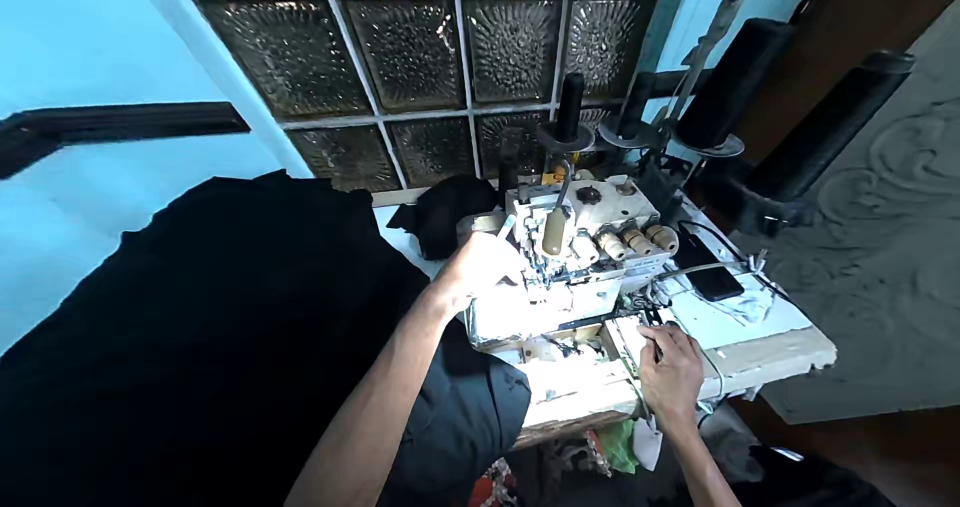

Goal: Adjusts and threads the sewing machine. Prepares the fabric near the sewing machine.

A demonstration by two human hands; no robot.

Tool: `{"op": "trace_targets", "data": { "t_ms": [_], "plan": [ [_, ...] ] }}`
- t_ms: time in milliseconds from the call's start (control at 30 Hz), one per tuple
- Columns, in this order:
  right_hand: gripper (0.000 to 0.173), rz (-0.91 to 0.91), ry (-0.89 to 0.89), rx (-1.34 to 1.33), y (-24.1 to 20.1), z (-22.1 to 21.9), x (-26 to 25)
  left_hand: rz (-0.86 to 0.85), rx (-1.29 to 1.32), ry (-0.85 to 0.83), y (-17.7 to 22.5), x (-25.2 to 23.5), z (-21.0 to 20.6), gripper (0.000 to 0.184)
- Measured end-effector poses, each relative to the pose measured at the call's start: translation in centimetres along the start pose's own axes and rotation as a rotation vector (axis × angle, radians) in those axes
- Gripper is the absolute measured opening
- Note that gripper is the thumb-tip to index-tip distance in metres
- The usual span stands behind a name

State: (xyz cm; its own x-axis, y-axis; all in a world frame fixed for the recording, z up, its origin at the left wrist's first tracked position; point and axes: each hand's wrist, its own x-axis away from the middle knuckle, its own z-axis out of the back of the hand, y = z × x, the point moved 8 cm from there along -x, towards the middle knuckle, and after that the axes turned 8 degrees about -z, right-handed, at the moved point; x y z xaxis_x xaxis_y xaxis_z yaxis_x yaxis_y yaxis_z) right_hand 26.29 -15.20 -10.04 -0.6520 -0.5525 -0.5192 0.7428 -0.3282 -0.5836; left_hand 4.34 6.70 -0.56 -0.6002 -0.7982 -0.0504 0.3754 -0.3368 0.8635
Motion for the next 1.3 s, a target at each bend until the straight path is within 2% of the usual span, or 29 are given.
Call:
{"op": "trace_targets", "data": {
  "t_ms": [67,167,267,367,433,467,567,633,800,900,967,1067,1167,1300],
  "plan": [
    [0.025,-0.004,0.001,0.001,0.0,0.0,-0.1,0.070,0.153,-0.066,0.2,0.8,-0.3,0.015],
    [0.025,0.010,0.010,0.004,-0.1,0.0,-0.1,0.026,0.427,-0.152,-0.4,1.8,-0.3,0.018],
    [0.024,0.018,0.022,0.003,-0.3,0.0,-0.1,0.001,0.475,-0.189,-0.5,2.3,-0.4,0.022],
    [0.025,0.010,0.017,-0.004,-0.2,0.0,0.0,0.061,0.303,-0.109,-0.9,1.7,0.2,0.017],
    [0.025,0.005,0.005,-0.004,0.0,0.0,0.0,-0.021,0.195,-0.024,-3.7,-0.9,1.4,0.005],
    [0.025,0.011,0.004,-0.003,0.0,0.0,0.0,-0.047,0.183,0.040,-4.4,-2.3,2.2,0.012],
    [0.027,0.113,0.073,0.018,-1.2,0.4,0.4,0.031,0.136,0.222,-1.3,-3.9,4.8,0.018],
    [0.027,0.211,0.133,-0.008,-4.1,1.1,0.7,0.045,0.070,0.273,1.0,-5.4,5.5,0.019],
    [0.015,0.321,0.136,-0.207,-12.6,0.0,1.2,0.007,-0.037,0.197,3.0,-11.2,4.3,0.026],
    [0.024,0.321,0.134,-0.179,-15.1,-1.7,0.5,-0.013,-0.136,0.113,4.2,-13.4,3.2,0.030],
    [0.027,0.282,0.124,-0.179,-15.6,-2.5,-0.1,0.028,-0.330,0.049,4.2,-14.7,3.0,0.034],
    [0.029,0.132,0.013,-0.227,-15.4,-3.5,-1.1,0.130,-0.539,-0.069,3.6,-15.8,2.3,0.035],
    [0.029,0.041,-0.059,-0.242,-15.3,-4.2,-1.7,0.148,-0.565,-0.106,3.7,-16.0,1.9,0.030],
    [0.028,0.079,-0.011,-0.185,-15.2,-3.5,-2.0,0.136,-0.541,-0.138,2.6,-16.3,1.3,0.025]
  ]
}}
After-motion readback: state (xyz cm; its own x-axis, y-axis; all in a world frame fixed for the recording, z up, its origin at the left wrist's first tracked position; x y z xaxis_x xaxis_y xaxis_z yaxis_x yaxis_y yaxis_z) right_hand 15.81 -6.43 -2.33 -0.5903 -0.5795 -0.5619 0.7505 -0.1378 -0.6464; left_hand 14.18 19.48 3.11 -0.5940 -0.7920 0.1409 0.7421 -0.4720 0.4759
